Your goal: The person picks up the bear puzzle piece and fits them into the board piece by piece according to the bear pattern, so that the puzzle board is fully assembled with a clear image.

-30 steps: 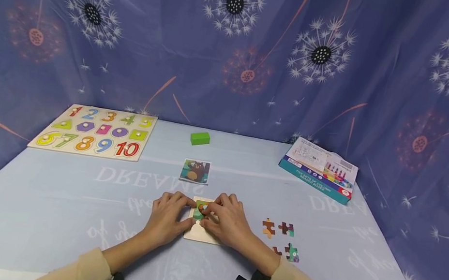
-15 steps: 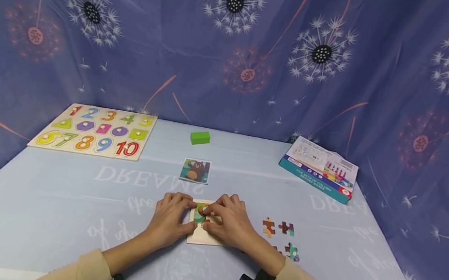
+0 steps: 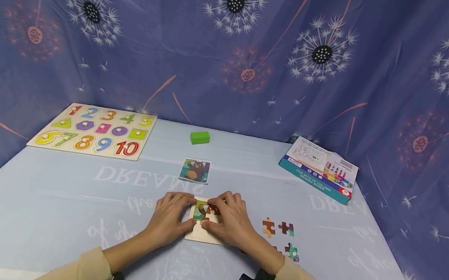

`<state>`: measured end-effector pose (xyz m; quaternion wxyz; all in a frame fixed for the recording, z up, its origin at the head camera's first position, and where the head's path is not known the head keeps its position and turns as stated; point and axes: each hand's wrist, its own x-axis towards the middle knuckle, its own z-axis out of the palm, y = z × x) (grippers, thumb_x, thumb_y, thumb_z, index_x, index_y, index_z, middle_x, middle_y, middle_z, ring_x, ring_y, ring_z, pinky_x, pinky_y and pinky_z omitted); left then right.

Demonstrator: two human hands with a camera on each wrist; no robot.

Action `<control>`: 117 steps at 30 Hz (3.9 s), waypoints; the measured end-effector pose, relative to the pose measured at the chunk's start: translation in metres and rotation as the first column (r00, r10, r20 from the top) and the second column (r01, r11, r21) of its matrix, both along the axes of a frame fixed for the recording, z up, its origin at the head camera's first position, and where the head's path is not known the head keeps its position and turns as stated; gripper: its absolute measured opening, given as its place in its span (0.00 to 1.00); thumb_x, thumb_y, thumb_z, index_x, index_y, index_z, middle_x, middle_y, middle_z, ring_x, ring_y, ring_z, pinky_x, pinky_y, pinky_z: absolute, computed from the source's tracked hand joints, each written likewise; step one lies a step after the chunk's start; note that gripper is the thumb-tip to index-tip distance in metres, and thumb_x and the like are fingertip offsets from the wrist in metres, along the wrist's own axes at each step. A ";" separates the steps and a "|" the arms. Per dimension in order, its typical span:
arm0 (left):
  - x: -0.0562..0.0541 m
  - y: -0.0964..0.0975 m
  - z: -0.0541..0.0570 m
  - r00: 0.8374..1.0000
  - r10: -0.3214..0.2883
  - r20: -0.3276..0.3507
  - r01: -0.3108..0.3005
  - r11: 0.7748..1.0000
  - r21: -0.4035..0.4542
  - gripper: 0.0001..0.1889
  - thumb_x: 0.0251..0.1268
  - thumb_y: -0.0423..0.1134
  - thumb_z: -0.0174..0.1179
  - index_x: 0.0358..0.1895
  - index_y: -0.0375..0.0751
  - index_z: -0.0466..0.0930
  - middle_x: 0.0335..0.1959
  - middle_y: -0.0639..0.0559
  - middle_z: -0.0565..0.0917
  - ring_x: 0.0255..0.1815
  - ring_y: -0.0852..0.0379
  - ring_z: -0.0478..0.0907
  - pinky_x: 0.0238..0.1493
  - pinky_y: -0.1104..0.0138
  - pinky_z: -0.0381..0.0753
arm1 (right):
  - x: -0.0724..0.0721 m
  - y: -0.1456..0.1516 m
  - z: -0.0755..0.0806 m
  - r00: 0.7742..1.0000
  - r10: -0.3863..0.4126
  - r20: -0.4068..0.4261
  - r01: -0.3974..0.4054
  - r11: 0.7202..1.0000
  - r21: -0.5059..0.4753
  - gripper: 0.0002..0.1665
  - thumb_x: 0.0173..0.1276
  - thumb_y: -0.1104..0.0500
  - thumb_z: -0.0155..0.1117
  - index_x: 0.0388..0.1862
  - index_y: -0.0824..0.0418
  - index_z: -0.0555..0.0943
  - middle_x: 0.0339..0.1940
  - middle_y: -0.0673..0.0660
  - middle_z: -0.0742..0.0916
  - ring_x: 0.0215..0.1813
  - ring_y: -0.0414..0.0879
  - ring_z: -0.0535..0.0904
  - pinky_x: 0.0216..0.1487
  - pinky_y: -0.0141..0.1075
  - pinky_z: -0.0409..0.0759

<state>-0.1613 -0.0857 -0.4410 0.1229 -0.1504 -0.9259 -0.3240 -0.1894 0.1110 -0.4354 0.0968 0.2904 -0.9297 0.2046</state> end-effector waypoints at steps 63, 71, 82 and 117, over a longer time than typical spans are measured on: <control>0.004 -0.003 -0.001 0.999 -0.012 0.036 0.009 0.998 0.065 0.07 0.49 0.39 0.66 0.34 0.52 0.83 0.56 0.50 0.79 0.56 0.48 0.67 0.56 0.46 0.59 | 0.012 0.103 0.028 0.975 -0.187 0.120 0.203 0.969 -0.141 0.19 0.55 0.52 0.72 0.46 0.54 0.83 0.46 0.51 0.82 0.51 0.48 0.68 0.49 0.44 0.60; 0.005 -0.002 0.001 0.999 -0.006 0.042 0.003 0.999 0.055 0.05 0.49 0.39 0.66 0.31 0.52 0.83 0.55 0.50 0.80 0.56 0.48 0.68 0.57 0.45 0.59 | 0.021 0.138 0.020 0.969 -0.202 0.144 0.210 0.977 -0.040 0.17 0.53 0.54 0.73 0.43 0.52 0.84 0.41 0.50 0.82 0.46 0.45 0.66 0.44 0.41 0.59; 0.003 -0.001 0.001 0.998 -0.008 0.063 0.004 0.998 0.060 0.04 0.48 0.39 0.67 0.30 0.52 0.83 0.56 0.51 0.79 0.57 0.48 0.67 0.58 0.45 0.58 | 0.018 0.152 0.013 0.964 -0.211 0.162 0.209 0.977 0.027 0.19 0.52 0.54 0.73 0.45 0.51 0.84 0.41 0.50 0.80 0.45 0.44 0.65 0.44 0.41 0.59; 0.004 0.000 -0.002 1.000 0.001 -0.014 -0.001 0.999 0.035 0.04 0.48 0.40 0.65 0.30 0.53 0.82 0.54 0.51 0.80 0.55 0.48 0.69 0.55 0.45 0.61 | 0.012 0.044 0.014 0.992 -0.056 0.111 0.058 0.998 -0.011 0.17 0.52 0.47 0.73 0.41 0.48 0.85 0.41 0.47 0.81 0.44 0.42 0.67 0.46 0.39 0.62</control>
